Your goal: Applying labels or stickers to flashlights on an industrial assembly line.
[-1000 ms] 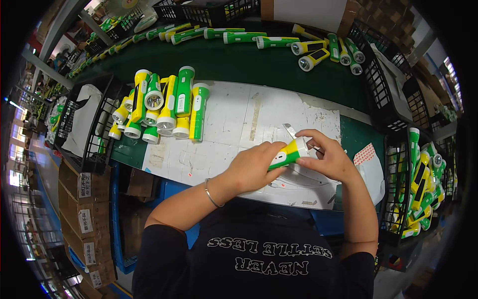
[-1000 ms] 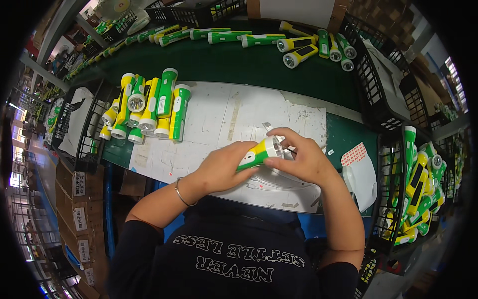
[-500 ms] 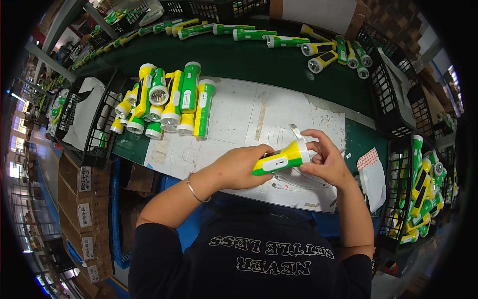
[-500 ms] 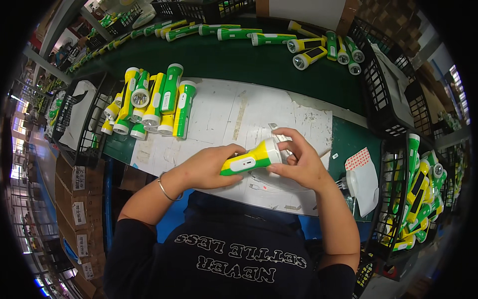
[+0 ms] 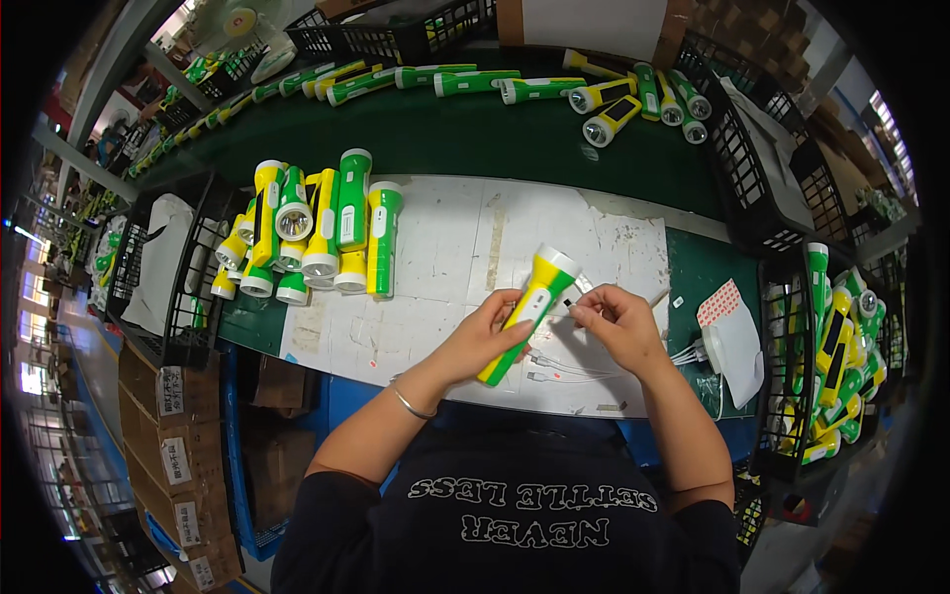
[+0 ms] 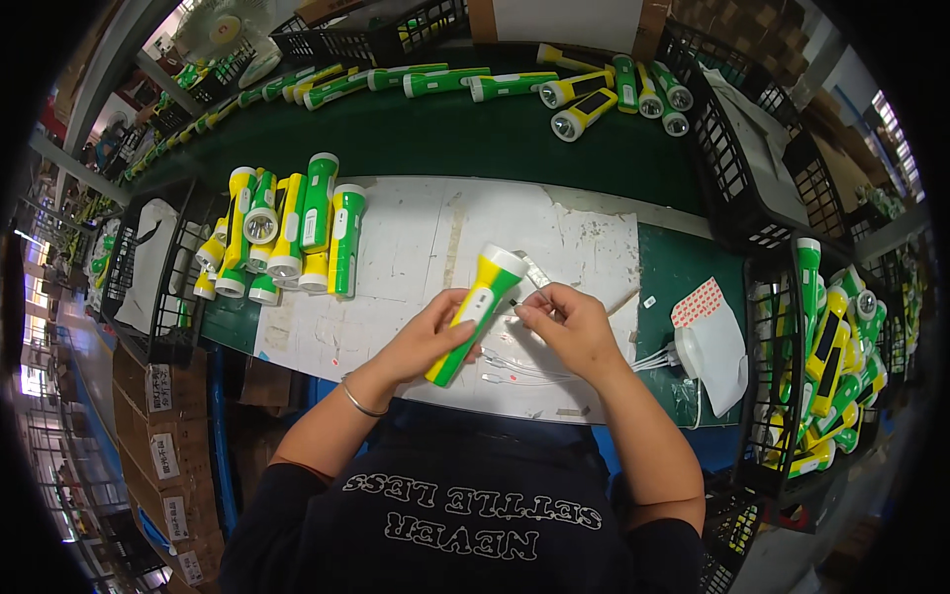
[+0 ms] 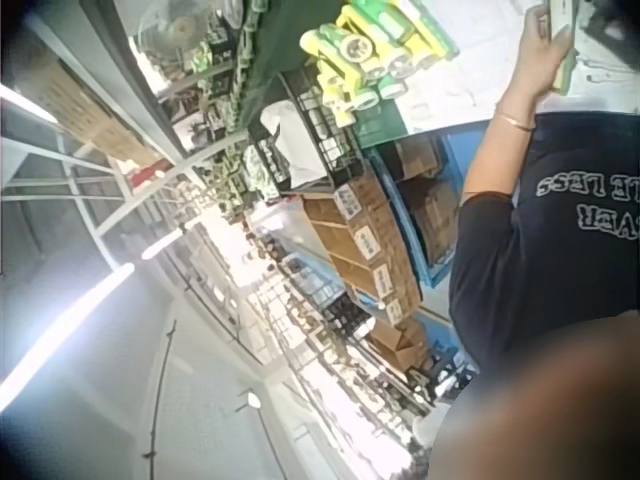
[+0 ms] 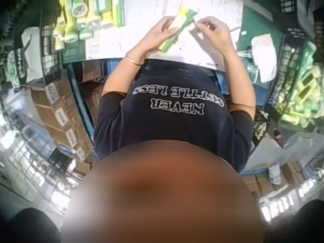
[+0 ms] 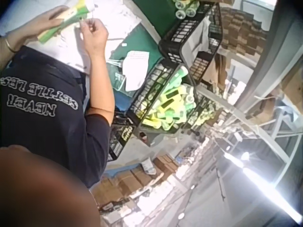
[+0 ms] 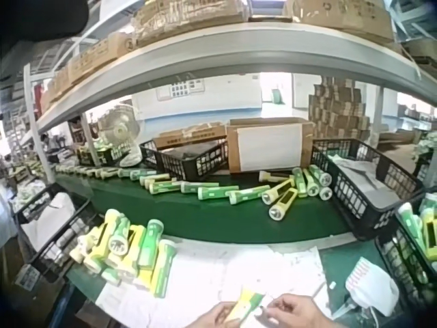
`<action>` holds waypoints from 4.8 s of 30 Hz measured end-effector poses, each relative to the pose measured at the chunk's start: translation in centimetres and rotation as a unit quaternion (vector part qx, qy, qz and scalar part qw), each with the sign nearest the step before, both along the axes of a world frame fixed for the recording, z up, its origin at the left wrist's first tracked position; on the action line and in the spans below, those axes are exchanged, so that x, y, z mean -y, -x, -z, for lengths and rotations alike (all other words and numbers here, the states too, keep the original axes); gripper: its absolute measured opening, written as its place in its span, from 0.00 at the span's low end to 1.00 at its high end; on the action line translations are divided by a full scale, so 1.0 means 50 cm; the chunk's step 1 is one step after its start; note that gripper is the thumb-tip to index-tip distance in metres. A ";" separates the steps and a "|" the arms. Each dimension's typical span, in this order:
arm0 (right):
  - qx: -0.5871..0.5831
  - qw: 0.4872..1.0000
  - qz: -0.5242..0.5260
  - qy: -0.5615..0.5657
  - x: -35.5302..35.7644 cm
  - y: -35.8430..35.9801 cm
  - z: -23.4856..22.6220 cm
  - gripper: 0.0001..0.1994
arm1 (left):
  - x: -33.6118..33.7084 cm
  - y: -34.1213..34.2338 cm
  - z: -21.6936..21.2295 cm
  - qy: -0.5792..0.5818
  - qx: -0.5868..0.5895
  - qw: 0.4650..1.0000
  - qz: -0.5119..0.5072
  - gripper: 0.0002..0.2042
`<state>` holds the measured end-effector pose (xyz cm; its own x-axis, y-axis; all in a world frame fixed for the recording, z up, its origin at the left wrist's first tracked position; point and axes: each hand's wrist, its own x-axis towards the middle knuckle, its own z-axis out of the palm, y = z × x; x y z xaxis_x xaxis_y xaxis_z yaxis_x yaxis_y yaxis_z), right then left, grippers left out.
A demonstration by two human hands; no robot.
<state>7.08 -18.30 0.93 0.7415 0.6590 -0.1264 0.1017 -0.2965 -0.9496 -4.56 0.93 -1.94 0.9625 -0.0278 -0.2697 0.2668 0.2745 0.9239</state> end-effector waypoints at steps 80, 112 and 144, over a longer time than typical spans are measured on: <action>-0.077 0.997 0.000 -0.025 0.017 -0.071 -0.048 0.30 | 0.082 -0.010 -0.011 0.329 -0.106 0.931 0.119 0.23; 0.197 0.937 0.287 0.010 0.277 0.041 -0.079 0.12 | 0.126 -0.015 -0.190 0.010 0.230 0.966 0.114 0.27; 0.346 0.883 0.064 0.311 -0.065 -0.389 -0.035 0.26 | 0.105 -0.002 -0.322 -0.060 0.594 0.729 0.335 0.09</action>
<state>26.51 -15.07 2.70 0.8463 0.5271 0.0772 0.5214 -0.7899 -0.3230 -4.45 -4.30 14.15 0.3010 -0.6433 0.7039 -0.7037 0.3483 0.6193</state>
